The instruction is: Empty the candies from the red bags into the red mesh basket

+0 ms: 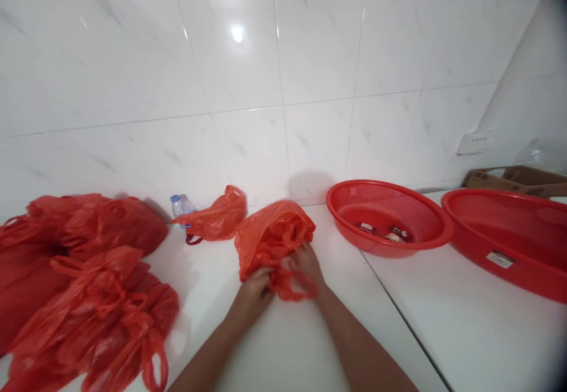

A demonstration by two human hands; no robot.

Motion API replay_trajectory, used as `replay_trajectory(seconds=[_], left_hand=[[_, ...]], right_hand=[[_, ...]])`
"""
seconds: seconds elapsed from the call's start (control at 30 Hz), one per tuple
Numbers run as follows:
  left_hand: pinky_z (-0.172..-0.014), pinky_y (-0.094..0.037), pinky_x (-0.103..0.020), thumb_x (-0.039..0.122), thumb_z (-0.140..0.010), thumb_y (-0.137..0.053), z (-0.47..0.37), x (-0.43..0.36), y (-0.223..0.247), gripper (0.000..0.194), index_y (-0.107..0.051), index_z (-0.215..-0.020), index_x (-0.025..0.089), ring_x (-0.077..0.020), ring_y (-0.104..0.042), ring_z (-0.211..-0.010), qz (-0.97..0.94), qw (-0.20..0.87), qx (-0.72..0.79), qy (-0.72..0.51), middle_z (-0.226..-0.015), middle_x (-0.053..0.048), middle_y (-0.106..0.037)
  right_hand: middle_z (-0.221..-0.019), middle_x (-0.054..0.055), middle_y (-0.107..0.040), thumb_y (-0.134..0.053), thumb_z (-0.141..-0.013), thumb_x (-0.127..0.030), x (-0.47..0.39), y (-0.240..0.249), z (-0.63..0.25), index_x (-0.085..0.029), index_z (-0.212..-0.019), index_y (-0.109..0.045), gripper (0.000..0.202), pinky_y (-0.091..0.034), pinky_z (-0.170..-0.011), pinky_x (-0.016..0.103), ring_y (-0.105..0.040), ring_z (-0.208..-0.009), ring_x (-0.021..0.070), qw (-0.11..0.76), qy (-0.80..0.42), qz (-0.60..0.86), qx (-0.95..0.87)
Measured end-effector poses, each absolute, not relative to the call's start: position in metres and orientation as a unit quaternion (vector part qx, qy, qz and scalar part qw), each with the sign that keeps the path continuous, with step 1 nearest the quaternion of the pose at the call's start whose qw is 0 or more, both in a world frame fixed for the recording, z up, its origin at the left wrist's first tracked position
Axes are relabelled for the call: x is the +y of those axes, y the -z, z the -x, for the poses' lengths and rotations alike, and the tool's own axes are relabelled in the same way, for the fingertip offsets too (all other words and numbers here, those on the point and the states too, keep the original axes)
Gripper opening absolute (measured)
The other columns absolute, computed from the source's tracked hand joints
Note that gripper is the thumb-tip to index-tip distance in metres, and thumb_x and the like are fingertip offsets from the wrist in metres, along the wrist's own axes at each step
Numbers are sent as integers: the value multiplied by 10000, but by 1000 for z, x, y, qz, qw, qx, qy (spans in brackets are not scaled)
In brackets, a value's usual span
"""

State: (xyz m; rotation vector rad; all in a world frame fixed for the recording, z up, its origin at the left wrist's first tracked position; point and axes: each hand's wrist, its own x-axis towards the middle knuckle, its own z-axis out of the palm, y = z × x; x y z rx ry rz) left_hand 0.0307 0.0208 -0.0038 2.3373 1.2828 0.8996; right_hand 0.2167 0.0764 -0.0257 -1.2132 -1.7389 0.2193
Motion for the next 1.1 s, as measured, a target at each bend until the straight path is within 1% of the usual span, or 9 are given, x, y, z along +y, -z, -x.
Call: replay_trajectory(seconds=[0.1,0.2,0.33,0.47,0.53,0.73,0.87,0.93,1.1], left_hand=[[-958,-442,-459,121,-762,-548,-26,56,4,65,-565,-765,184,-284,-519,-1179,-795,124,478,-353,-1277,-146,-549],[-1013,-407,-459,102,-792,-495,-37,55,4,129,-581,-815,195,-254,-491,-1217,-793,105,467,-377,-1299,-119,-539],[-1080,-342,-476,91,-776,-506,-60,10,14,276,-601,-1000,222,-258,-366,-1326,-816,108,449,-349,-1441,-81,-403],[-1108,-266,-529,53,-722,-526,-68,-20,18,635,-453,-1315,270,-292,-207,-1398,-857,115,424,-268,-1533,-59,-237],[-1091,-291,-522,79,-724,-546,-64,-21,15,677,-409,-1358,273,-301,-232,-1385,-854,126,432,-260,-1530,-71,-241],[-868,-451,-417,195,-811,-509,-49,-13,1,300,-629,-1077,267,-250,-564,-980,-821,177,455,-295,-1080,-67,-628],[-740,-443,-303,224,-791,-540,-47,-8,0,82,-618,-767,223,-183,-560,-807,-729,273,481,-403,-897,-16,-614],[-621,-417,-260,271,-802,-541,-46,-6,1,162,-547,-656,200,-150,-525,-669,-687,302,498,-433,-771,2,-578],[-567,-372,-242,370,-857,-492,-51,-12,-6,179,-562,-875,206,-129,-441,-578,-625,279,527,-504,-661,32,-476]], right_hand=[[-1196,114,-570,-446,-808,-150,71,25,-220,-173,-1133,-609,364,-391,-991,406,-490,-1145,239,506,-82,504,-695],[-976,98,-625,-430,-865,-233,56,26,-230,-170,-1012,-633,258,-481,-836,370,-589,-917,216,522,-99,513,-674],[-829,28,-642,-442,-893,-395,29,28,-243,-194,-1099,-573,316,-497,-635,285,-602,-687,160,536,-328,454,-631],[-842,34,-685,-700,-698,-368,19,27,-246,-177,-974,-650,339,-500,-715,306,-627,-769,191,575,-475,408,-526],[-718,20,-676,-754,-620,-319,23,27,-249,-163,-820,-678,264,-497,-624,288,-611,-652,174,603,-501,424,-453],[-751,-17,-672,-721,-648,-313,36,25,-282,-203,-803,-600,225,-511,-568,258,-611,-615,132,696,-499,426,-293],[-753,-12,-678,-740,-611,-277,35,18,-292,-212,-792,-570,257,-525,-570,274,-635,-639,150,711,-525,391,-255],[-790,-1,-688,-733,-620,-270,33,13,-291,-213,-795,-573,244,-520,-561,272,-648,-680,163,709,-541,377,-252],[-797,-4,-685,-722,-661,-256,15,0,-285,-213,-800,-598,191,-512,-623,287,-644,-711,169,689,-563,355,-288]])
